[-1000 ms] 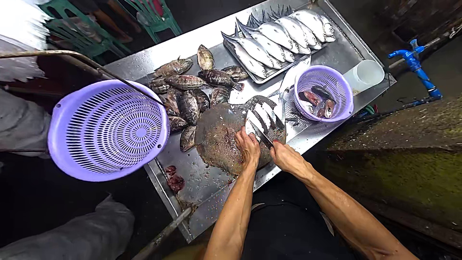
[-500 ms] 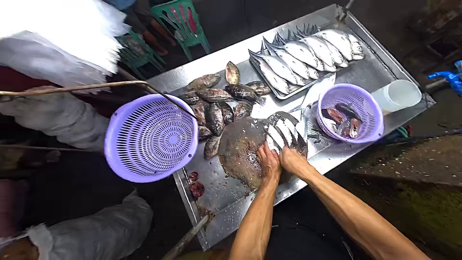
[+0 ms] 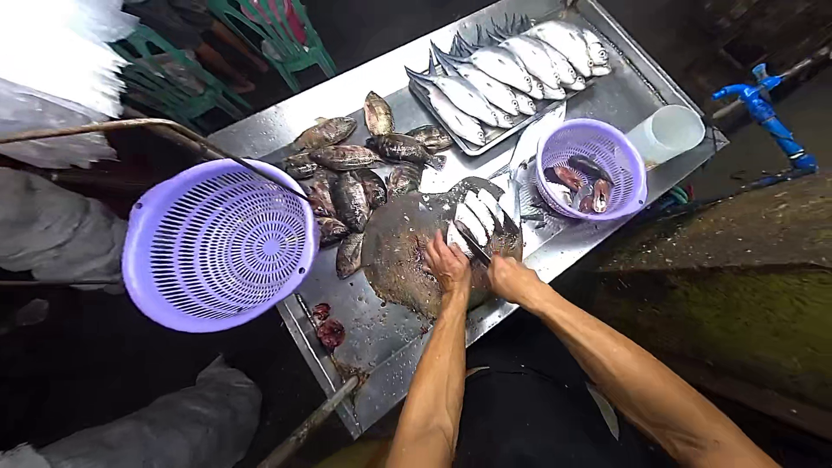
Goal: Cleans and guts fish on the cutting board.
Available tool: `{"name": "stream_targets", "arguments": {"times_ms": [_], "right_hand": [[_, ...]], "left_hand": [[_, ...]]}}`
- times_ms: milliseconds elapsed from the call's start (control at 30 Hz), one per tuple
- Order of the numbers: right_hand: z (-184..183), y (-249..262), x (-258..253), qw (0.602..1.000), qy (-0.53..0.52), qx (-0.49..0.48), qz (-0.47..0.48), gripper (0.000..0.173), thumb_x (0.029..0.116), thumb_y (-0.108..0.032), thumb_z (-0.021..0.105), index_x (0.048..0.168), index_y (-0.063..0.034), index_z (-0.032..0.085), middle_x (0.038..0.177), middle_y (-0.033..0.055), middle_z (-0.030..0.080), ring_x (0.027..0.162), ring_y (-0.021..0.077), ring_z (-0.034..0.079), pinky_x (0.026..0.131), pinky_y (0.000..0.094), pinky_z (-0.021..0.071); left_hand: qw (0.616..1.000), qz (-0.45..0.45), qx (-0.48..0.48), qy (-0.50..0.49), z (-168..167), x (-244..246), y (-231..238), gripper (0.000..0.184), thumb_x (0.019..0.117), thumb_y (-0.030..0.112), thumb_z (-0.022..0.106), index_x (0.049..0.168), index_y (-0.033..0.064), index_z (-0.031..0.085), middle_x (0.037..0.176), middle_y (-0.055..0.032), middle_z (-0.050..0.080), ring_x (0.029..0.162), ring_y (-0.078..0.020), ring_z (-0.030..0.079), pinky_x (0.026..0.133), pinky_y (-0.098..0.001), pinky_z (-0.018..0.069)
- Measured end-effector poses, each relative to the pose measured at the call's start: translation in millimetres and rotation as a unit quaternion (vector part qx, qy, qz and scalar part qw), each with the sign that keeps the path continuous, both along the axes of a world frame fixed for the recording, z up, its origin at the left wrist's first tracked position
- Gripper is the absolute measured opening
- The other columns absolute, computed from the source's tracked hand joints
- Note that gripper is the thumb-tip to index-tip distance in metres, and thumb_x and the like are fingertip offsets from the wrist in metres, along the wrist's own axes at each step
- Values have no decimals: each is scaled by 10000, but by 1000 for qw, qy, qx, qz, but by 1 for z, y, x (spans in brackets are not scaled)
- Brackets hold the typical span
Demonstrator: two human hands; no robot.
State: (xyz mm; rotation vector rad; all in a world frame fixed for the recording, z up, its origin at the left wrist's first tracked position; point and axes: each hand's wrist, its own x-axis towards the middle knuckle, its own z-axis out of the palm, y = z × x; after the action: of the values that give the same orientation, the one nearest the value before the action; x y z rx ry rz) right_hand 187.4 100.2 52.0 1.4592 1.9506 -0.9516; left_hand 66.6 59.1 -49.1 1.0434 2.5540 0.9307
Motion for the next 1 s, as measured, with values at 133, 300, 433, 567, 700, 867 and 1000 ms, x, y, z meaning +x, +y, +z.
{"name": "stream_targets", "arguments": {"times_ms": [133, 300, 433, 567, 700, 867, 1000], "right_hand": [[27, -10, 56, 995, -46, -83, 29, 422, 1085, -342, 373, 1281, -28, 575, 1160, 247, 662, 1033, 419, 682, 839, 631, 537], [41, -12, 93, 993, 39, -106, -26, 408, 1091, -442, 385, 1167, -89, 573, 843, 137, 622, 646, 274, 632, 623, 481, 542], [29, -33, 93, 987, 139, -21, -82, 401, 1067, -443, 438, 1245, -109, 568, 841, 107, 641, 687, 254, 659, 661, 480, 565], [17, -43, 68, 989, 120, 72, -47, 479, 1045, -459, 426, 1378, -135, 542, 987, 154, 706, 940, 357, 704, 799, 590, 547], [-7, -55, 15, 983, 142, 112, 24, 540, 1038, -369, 471, 1491, -75, 492, 1252, 217, 676, 1063, 418, 690, 862, 620, 540], [-49, -56, -42, 965, 195, 161, 71, 552, 1003, -279, 534, 1519, -92, 481, 1363, 244, 597, 1190, 417, 631, 963, 564, 530], [-26, -55, -41, 892, 407, 170, 100, 485, 993, -391, 559, 1384, -117, 642, 1302, 194, 644, 1245, 332, 594, 1056, 490, 487]], "left_hand": [[996, 81, -2, -29, 8, -37, -1, 494, 1062, 263, 406, 1498, 44, 483, 1434, -244, 538, 1347, -440, 476, 1078, -658, 345], [991, -76, -94, -50, 24, -24, -13, 1013, 810, 508, 786, 1573, 16, 336, 1478, -291, 476, 1366, -484, 450, 1063, -689, 381], [991, -53, -71, -99, 13, -28, -10, 795, 797, 248, 800, 1481, 11, 471, 1378, -271, 557, 1296, -423, 531, 1091, -571, 429], [980, -13, 29, -199, 34, -71, -44, 708, 779, 172, 808, 1407, -5, 533, 1258, -215, 660, 1173, -303, 648, 1037, -488, 513], [967, 28, 99, -235, 52, -118, -97, 780, 727, 122, 809, 1419, -7, 474, 1219, -213, 651, 1051, -252, 687, 893, -434, 595], [965, -16, 134, -224, 70, -120, -129, 911, 678, 190, 802, 1483, -6, 424, 1343, -182, 613, 1186, -176, 634, 996, -348, 544], [966, -97, 88, -223, 76, -99, -138, 1015, 672, 170, 827, 1544, -5, 340, 1338, -201, 616, 1204, -217, 631, 1035, -388, 531]]}}
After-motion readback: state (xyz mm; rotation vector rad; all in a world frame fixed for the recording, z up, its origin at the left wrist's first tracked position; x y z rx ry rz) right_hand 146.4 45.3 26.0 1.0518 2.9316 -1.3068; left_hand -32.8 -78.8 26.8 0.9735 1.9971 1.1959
